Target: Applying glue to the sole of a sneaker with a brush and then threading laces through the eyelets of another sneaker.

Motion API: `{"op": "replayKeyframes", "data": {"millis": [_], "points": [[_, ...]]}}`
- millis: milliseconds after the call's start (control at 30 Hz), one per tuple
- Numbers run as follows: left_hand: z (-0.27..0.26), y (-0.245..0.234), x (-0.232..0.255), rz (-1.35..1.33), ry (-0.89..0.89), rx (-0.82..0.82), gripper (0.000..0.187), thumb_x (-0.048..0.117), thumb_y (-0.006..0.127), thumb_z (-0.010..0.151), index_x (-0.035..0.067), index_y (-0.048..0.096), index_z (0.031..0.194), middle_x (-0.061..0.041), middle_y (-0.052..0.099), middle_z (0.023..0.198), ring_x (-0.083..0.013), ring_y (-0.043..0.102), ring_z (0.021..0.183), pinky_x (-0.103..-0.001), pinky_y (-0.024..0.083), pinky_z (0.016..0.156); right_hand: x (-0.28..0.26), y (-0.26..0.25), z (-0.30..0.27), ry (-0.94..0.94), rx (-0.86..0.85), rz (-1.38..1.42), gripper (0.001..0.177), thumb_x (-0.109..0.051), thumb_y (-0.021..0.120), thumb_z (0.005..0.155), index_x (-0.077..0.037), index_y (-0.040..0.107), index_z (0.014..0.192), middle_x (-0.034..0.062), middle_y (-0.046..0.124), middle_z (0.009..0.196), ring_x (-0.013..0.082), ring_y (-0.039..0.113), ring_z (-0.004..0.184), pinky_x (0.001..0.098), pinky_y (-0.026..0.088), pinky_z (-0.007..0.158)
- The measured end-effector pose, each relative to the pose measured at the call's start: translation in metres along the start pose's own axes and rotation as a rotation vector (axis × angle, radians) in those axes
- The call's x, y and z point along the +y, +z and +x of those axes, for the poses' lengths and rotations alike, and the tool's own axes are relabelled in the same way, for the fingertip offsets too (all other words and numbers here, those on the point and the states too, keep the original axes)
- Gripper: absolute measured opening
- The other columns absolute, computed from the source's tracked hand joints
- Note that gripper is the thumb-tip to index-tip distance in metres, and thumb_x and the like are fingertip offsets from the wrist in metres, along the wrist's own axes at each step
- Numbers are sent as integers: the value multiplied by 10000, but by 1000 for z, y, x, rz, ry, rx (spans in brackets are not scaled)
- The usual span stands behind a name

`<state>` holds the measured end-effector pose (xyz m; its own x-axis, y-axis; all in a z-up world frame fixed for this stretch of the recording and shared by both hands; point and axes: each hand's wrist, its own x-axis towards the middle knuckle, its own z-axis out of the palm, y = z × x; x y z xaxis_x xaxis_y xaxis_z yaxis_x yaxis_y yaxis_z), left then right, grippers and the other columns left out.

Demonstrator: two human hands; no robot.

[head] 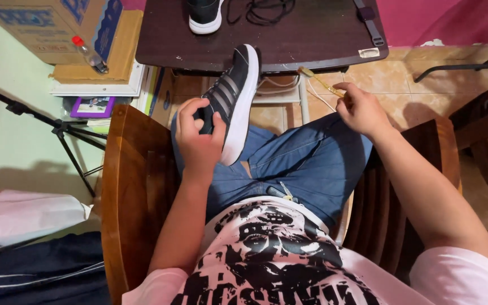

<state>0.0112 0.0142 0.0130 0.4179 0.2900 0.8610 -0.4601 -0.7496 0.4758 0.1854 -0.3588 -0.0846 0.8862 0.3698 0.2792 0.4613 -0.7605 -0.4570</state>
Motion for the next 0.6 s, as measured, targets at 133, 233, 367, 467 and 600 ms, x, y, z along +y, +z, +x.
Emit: {"op": "replayKeyframes", "data": {"millis": [133,233,367,467,600], "points": [[14,22,-19,7,16,-30,261,65,726,850,110,630,1088,-27,659,1056,-230,701,882,-309,586,704,-9,11,-6,30,11,81,360,-229,639,994,-213,599,1352,66,711,858,332,695,750,487,550,727],[33,49,-34,38,79,-38,237,81,705,865,128,638,1087,5,658,1062,-217,707,819,-311,592,672,-25,17,-12,52,54,92,299,-204,588,1041,-209,630,1337,81,702,787,335,682,716,480,543,685],[65,82,-45,320,361,-44,187,112,634,894,200,664,1056,80,640,1016,-105,643,636,-228,552,578,-37,24,-7,35,192,192,270,-157,597,1050,-154,662,1312,128,629,684,336,650,658,439,512,620],[82,96,-52,454,508,-58,157,123,621,936,242,680,1020,114,648,1003,-59,556,515,-178,506,539,-35,25,1,84,286,227,310,-102,532,1067,-75,632,1360,203,655,801,410,655,753,493,521,677],[89,115,-64,454,575,-132,225,79,554,1008,257,685,1052,87,642,1045,-84,530,522,-204,504,544,-20,5,42,97,383,150,334,-21,571,1059,25,597,1389,337,685,1029,545,663,952,595,540,785]]}}
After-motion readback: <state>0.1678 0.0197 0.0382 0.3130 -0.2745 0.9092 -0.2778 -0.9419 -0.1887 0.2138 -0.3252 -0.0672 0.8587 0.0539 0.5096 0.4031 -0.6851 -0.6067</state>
